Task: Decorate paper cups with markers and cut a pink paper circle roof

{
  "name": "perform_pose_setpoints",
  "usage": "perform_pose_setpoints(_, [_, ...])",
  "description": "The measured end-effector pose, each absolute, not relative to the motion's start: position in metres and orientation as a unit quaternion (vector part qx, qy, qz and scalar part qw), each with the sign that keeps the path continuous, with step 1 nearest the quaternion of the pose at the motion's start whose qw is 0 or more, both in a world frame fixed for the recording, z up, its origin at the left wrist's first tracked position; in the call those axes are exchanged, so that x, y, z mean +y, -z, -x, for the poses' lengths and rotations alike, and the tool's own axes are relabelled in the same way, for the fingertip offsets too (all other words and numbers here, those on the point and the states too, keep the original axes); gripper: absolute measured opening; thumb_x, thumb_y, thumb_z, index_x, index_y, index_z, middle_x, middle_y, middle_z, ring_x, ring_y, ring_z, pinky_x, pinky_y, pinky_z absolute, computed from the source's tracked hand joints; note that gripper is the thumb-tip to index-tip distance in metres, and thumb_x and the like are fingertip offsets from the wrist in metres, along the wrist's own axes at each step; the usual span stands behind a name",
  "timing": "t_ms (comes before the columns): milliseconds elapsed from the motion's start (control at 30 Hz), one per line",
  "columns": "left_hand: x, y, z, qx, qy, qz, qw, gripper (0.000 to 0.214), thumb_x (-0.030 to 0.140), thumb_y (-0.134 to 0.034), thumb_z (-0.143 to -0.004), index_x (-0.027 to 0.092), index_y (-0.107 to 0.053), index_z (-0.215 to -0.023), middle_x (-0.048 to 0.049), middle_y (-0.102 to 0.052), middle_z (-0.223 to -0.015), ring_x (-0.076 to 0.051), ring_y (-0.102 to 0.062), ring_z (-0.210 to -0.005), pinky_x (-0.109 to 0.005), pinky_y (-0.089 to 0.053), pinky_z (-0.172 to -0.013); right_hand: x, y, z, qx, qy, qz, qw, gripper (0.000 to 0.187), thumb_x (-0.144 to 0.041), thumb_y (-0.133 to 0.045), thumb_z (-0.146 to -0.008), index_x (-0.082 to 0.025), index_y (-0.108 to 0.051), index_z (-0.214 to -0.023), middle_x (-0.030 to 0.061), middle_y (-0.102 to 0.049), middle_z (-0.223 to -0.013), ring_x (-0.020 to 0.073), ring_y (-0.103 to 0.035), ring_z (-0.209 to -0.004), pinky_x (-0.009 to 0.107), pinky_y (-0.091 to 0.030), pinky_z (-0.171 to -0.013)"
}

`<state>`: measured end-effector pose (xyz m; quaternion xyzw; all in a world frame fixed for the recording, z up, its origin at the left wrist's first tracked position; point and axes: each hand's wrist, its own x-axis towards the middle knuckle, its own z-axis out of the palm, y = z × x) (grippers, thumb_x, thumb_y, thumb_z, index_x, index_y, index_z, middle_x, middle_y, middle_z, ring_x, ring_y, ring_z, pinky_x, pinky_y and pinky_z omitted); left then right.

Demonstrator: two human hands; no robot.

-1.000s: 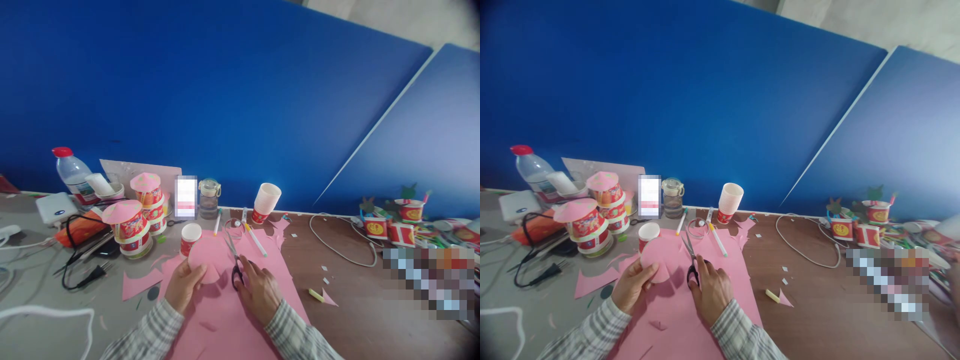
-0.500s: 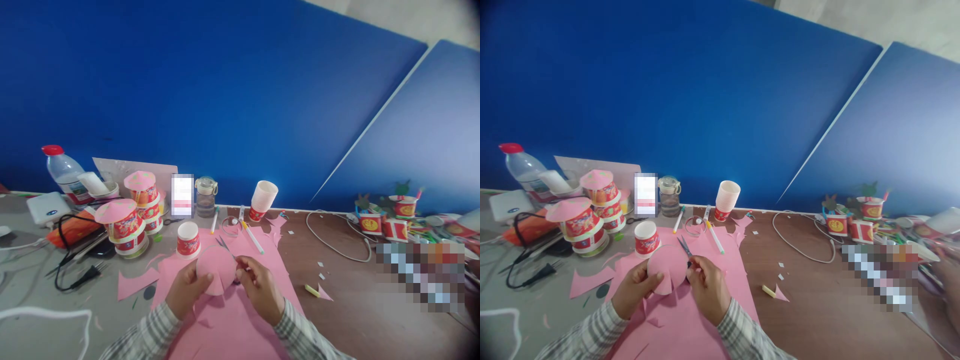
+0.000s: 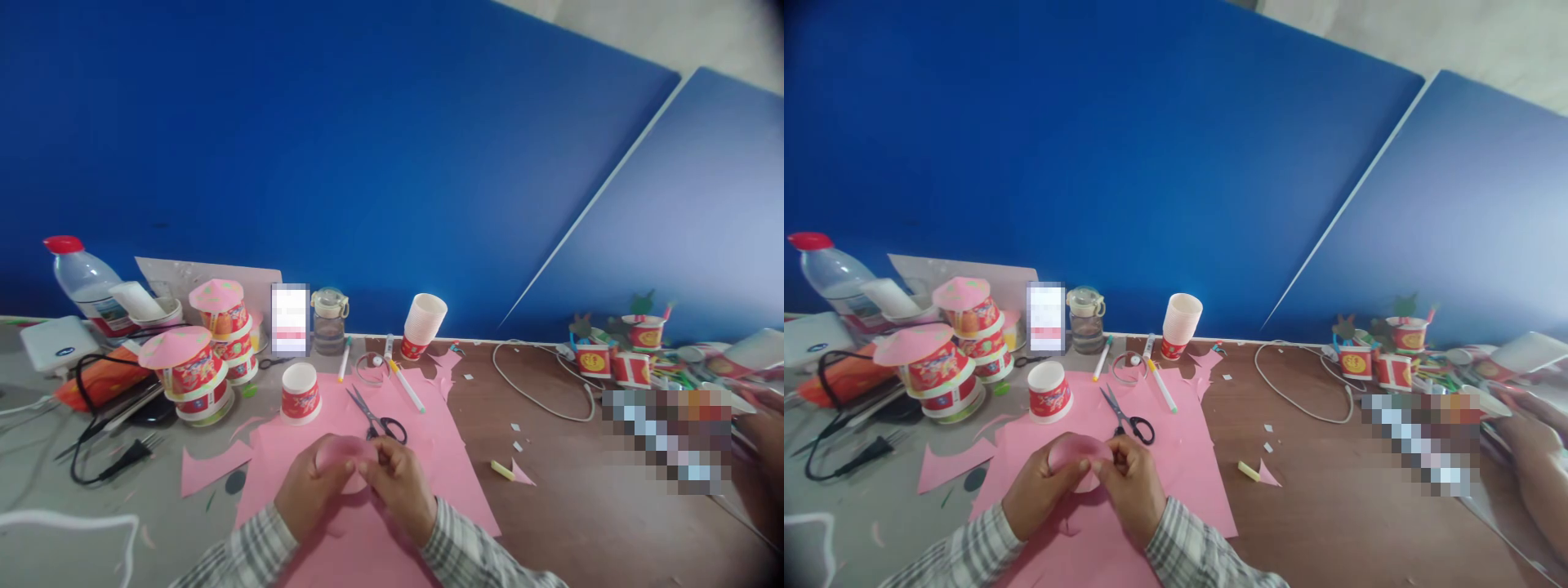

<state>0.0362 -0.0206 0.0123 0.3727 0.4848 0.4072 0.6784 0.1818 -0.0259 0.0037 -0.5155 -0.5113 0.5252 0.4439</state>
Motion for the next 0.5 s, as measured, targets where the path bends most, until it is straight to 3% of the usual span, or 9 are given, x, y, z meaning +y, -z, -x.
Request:
perform_pose_setpoints(133, [-0.0232,-0.0116,-0.0361,0.506,-0.395,-0.409,0.648,0.033,0.041,-0.069,-0.047,0.021,-0.062,-0.072,0.0040,-0.056,-0.045,-0.017,-0.052,-0.031,-0.027,-0.044,-0.018,-0.0293,-0.0038,-0.1798,-0.465,-0.595,0.491,0.434,0.014,-0.026,-0.068,-0.061,-0.017,-0.059,-0.067,-0.0108,-0.045,-0.041,0.0049,-0.037,-0.033,0.013,-0.030,-0.034])
perform_pose_setpoints(300, [-0.0212,-0.0093,-0.0335,0.502,-0.378,-0.426,0.651,0.028,0.040,-0.066,-0.050,0.023,-0.063,-0.073,0.0001,-0.062,-0.058,-0.022,-0.059,-0.042,-0.027,-0.045,-0.021,-0.0301,-0.0011,-0.1758,-0.424,-0.610,0.486,0.459,0.020,-0.012,-0.067,-0.054,-0.016,-0.061,-0.073,-0.0067,-0.059,-0.053,0.0063,-0.048,-0.041,0.012,-0.038,-0.039])
perform_pose_setpoints(500, [-0.0179,-0.0089,-0.0342,0.449,-0.426,-0.497,0.608,0.020,0.030,-0.069,-0.050,0.019,-0.066,-0.066,0.0002,-0.066,-0.056,-0.023,-0.059,-0.059,-0.030,-0.051,-0.052,-0.0283,0.0007,-0.1762,-0.366,-0.643,0.493,0.458,0.038,-0.022,-0.068,-0.055,-0.020,-0.052,-0.089,-0.0118,-0.055,-0.039,0.0036,-0.031,-0.018,0.012,-0.025,-0.020])
